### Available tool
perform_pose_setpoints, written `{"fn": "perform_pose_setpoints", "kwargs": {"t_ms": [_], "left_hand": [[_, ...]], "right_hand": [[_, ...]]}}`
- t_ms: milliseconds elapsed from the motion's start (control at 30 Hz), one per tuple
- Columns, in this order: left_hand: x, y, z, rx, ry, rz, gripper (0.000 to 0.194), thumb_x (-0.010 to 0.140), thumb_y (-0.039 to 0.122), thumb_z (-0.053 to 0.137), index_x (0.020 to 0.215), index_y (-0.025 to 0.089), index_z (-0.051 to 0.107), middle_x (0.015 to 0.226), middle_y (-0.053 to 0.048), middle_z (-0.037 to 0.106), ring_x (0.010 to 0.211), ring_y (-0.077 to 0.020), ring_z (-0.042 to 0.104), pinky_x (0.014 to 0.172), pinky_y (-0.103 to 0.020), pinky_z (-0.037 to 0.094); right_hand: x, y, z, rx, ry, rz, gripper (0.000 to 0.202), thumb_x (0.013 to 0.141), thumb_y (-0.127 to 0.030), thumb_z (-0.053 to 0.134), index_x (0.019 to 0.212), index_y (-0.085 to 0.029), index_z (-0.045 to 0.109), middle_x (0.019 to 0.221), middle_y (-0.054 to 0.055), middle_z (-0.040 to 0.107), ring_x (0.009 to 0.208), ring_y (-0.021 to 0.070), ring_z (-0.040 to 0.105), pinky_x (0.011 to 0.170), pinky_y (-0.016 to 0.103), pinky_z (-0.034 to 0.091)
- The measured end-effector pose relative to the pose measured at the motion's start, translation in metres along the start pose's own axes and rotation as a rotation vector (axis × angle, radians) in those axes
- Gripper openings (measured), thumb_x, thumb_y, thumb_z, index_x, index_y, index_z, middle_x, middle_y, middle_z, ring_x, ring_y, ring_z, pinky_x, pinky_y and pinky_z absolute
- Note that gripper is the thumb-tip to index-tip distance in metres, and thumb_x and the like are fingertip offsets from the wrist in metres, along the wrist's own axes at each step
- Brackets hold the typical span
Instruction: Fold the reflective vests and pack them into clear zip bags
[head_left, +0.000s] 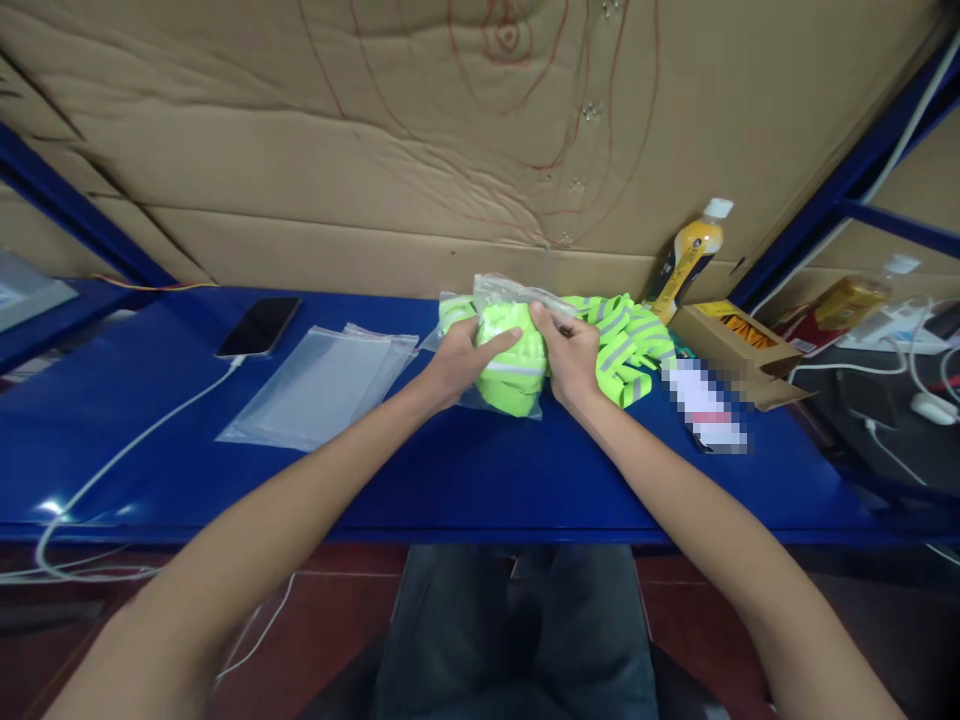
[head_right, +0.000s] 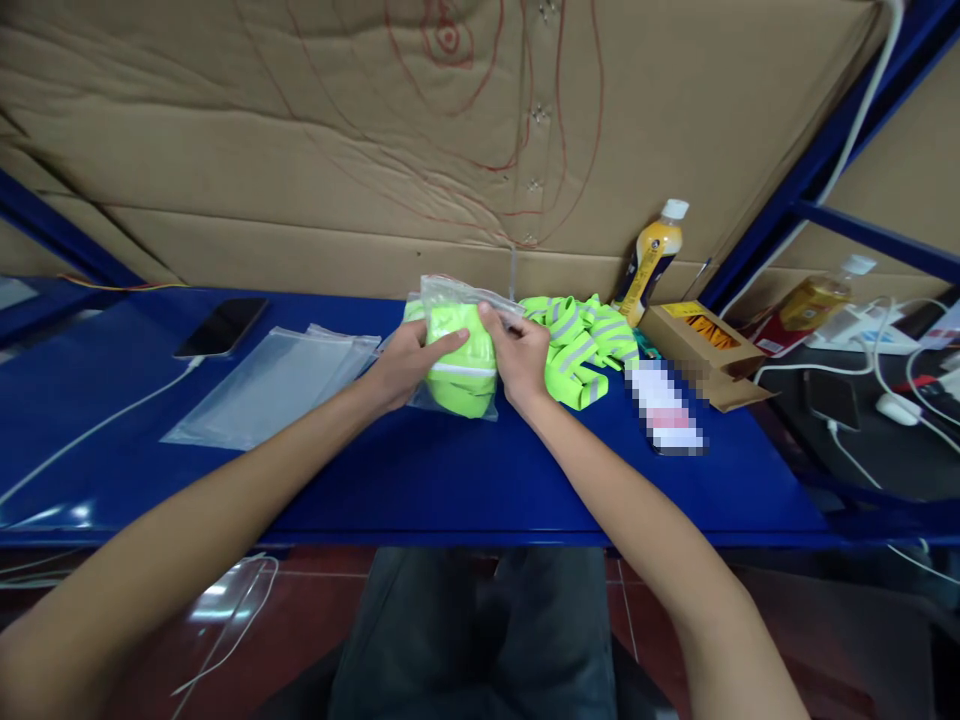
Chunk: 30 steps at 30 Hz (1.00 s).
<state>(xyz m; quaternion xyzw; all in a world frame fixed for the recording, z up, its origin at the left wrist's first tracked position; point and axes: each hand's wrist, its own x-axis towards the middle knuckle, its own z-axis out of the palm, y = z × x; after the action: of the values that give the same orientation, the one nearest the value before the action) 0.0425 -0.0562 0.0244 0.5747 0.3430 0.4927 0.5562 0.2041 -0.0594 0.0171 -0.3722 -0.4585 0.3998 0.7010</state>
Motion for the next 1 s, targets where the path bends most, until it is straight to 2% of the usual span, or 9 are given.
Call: {"fn": "perform_pose_setpoints", "kwargs": {"t_ms": [167, 300, 467, 533, 633, 733, 800, 867, 1000], "left_hand": [[0.002, 0.002, -0.006, -0.025, 0.078, 0.052, 0.057, 0.068, 0.053, 0.101, 0.102, 0.014, 0.078, 0.097, -0.009, 0.082, 0.082, -0.0244, 0.078, 0.073, -0.032, 0.062], [0.007, 0.005, -0.011, -0.032, 0.149, 0.079, 0.053, 0.069, 0.054, 0.100, 0.098, 0.014, 0.079, 0.095, -0.009, 0.082, 0.079, -0.0231, 0.077, 0.070, -0.031, 0.062], [0.011, 0.009, -0.013, -0.050, 0.228, 0.093, 0.065, 0.074, 0.069, 0.095, 0.105, 0.014, 0.076, 0.100, -0.012, 0.082, 0.089, -0.0269, 0.080, 0.075, -0.034, 0.066], [0.014, 0.008, -0.015, -0.050, 0.190, 0.082, 0.073, 0.076, 0.075, 0.091, 0.114, 0.015, 0.073, 0.107, -0.014, 0.082, 0.096, -0.0286, 0.081, 0.080, -0.035, 0.067], [0.017, 0.007, -0.019, 0.026, 0.201, 0.102, 0.077, 0.078, 0.073, 0.090, 0.124, 0.016, 0.067, 0.116, -0.016, 0.080, 0.101, -0.0283, 0.080, 0.080, -0.035, 0.066], [0.019, 0.008, -0.029, 0.312, 0.323, 0.349, 0.059, 0.092, 0.063, 0.080, 0.125, 0.017, 0.067, 0.117, -0.015, 0.080, 0.106, -0.0273, 0.079, 0.087, -0.036, 0.065], [0.019, 0.008, -0.037, 0.619, 0.340, 0.553, 0.044, 0.104, 0.052, 0.065, 0.130, 0.016, 0.069, 0.125, -0.016, 0.078, 0.119, -0.0286, 0.075, 0.104, -0.043, 0.061], [0.019, 0.004, -0.044, 0.953, 0.231, 0.645, 0.046, 0.109, 0.043, 0.055, 0.142, 0.013, 0.067, 0.144, -0.020, 0.072, 0.141, -0.0334, 0.064, 0.123, -0.052, 0.050], [0.019, -0.013, -0.052, 1.409, -0.139, 0.517, 0.055, 0.110, 0.032, 0.044, 0.157, 0.007, 0.058, 0.172, -0.025, 0.047, 0.164, -0.0407, 0.039, 0.136, -0.061, 0.032]], "right_hand": [[-0.003, -0.004, 0.003, -0.006, -0.148, 0.103, 0.050, 0.062, -0.061, 0.101, 0.092, -0.025, 0.084, 0.099, 0.002, 0.084, 0.099, 0.0231, 0.078, 0.096, 0.037, 0.064], [-0.006, -0.001, 0.004, 0.022, -0.238, 0.184, 0.059, 0.062, -0.062, 0.101, 0.101, -0.024, 0.081, 0.107, 0.003, 0.085, 0.106, 0.0257, 0.080, 0.100, 0.040, 0.065], [-0.009, -0.003, 0.004, -0.041, -0.393, 0.298, 0.069, 0.059, -0.058, 0.104, 0.112, -0.022, 0.079, 0.120, 0.007, 0.085, 0.113, 0.0284, 0.080, 0.102, 0.044, 0.067], [-0.009, -0.003, 0.004, -0.057, -0.388, 0.268, 0.070, 0.057, -0.057, 0.105, 0.111, -0.022, 0.078, 0.121, 0.007, 0.085, 0.115, 0.0293, 0.080, 0.103, 0.045, 0.067], [-0.006, -0.002, 0.003, -0.046, -0.273, 0.189, 0.068, 0.059, -0.060, 0.102, 0.109, -0.021, 0.077, 0.122, 0.008, 0.084, 0.114, 0.0292, 0.080, 0.102, 0.044, 0.067], [0.004, 0.001, -0.003, -0.088, -0.093, 0.139, 0.069, 0.067, -0.067, 0.095, 0.111, -0.022, 0.068, 0.115, 0.009, 0.083, 0.099, 0.0269, 0.082, 0.087, 0.041, 0.070], [0.011, 0.003, -0.010, -0.228, 0.011, 0.088, 0.070, 0.073, -0.073, 0.087, 0.115, -0.023, 0.062, 0.106, 0.007, 0.082, 0.088, 0.0254, 0.080, 0.077, 0.039, 0.068], [0.017, 0.004, -0.016, -0.460, 0.076, -0.010, 0.065, 0.081, -0.074, 0.080, 0.114, -0.023, 0.060, 0.102, 0.008, 0.080, 0.089, 0.0265, 0.078, 0.080, 0.041, 0.066], [0.019, 0.001, -0.016, -0.859, 0.023, -0.105, 0.047, 0.096, -0.062, 0.071, 0.111, -0.018, 0.062, 0.105, 0.016, 0.079, 0.104, 0.0337, 0.078, 0.098, 0.046, 0.060]]}}
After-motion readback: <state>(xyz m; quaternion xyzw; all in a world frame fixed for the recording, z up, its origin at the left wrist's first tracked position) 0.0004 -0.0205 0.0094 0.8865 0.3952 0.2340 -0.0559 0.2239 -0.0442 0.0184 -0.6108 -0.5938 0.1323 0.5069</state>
